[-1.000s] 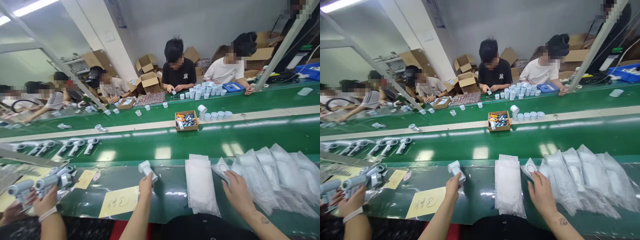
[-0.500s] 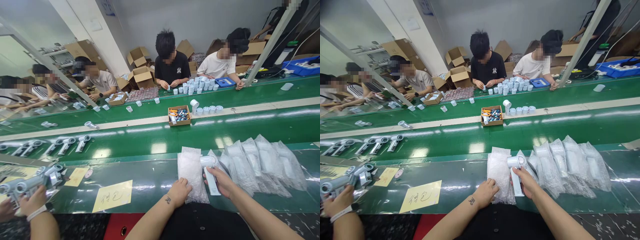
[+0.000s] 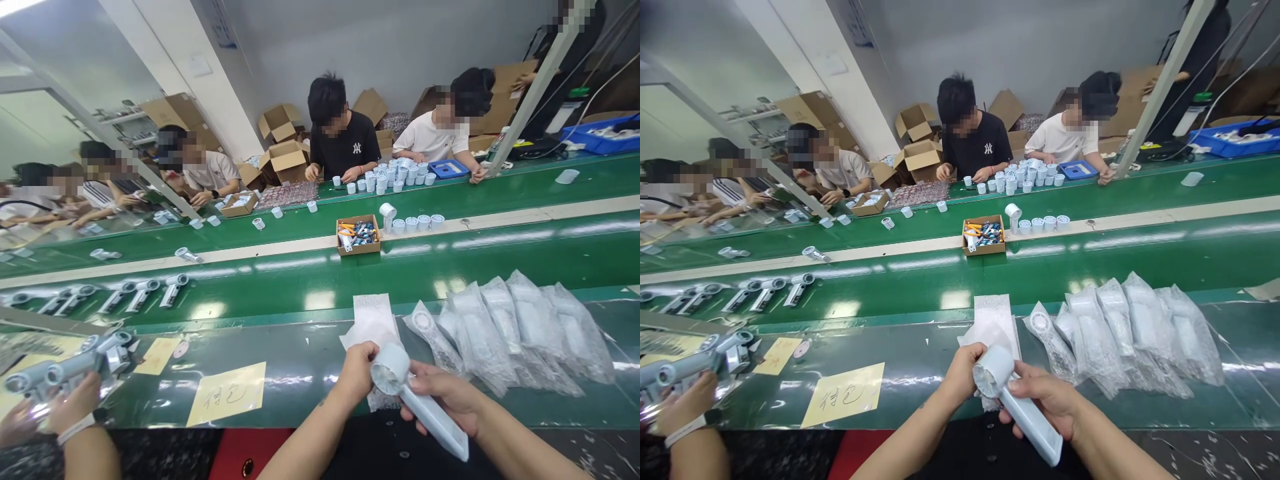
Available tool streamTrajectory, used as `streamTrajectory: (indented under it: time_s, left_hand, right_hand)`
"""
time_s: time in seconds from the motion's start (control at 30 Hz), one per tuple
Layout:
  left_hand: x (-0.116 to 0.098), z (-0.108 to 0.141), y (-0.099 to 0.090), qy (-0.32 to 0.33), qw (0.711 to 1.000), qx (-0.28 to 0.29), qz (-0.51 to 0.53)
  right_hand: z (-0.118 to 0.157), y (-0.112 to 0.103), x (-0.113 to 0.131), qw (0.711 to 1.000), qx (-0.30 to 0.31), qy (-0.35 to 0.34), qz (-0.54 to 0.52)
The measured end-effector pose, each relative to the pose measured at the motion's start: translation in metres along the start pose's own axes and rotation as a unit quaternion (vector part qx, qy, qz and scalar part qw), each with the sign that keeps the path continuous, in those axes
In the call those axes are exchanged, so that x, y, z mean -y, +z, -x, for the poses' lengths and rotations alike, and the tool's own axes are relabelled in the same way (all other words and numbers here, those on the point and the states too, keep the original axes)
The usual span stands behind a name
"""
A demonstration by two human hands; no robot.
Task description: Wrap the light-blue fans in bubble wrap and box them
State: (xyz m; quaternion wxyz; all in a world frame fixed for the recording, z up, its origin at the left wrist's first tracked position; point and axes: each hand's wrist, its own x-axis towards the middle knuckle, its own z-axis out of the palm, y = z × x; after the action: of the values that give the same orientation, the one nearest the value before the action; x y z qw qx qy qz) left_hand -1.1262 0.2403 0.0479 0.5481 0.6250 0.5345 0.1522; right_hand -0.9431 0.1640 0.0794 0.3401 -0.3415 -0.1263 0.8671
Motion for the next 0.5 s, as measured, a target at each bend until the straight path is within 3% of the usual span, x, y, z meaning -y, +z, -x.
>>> streamTrajectory:
  time_s: [0.1, 0.17, 0.27, 0.33, 0.4, 0.5]
  left_hand:
    - [-0.007, 0.006, -0.005, -0.026, 0.99, 0.035, 0.131]
    - [-0.01, 0.009, -0.01, -0.055, 0.978, 0.006, 0.199]
    - [-0.018, 0.011, -0.011, -0.058, 0.975, -0.057, 0.209]
    - [-0.026, 0.014, -0.008, 0.028, 0.987, -0.075, 0.137]
    - [-0.032, 0.019, -0.004, 0.164, 0.982, -0.086, 0.038]
    - [-0.03, 0.032, -0.003, 0.369, 0.919, -0.074, -0.116]
  right_hand:
    - [-0.009, 0.006, 0.003, 0.999, -0.037, -0.022, 0.019]
    - [-0.008, 0.005, 0.005, 0.995, -0.079, -0.021, 0.06]
    - [-0.002, 0.006, 0.007, 0.983, -0.102, 0.008, 0.15]
    - [0.0, 0.009, 0.007, 0.976, -0.109, 0.002, 0.19]
    - [-0.001, 0.013, 0.008, 0.969, -0.127, -0.016, 0.21]
    - [-0.003, 0.015, 0.006, 0.97, -0.154, -0.034, 0.187]
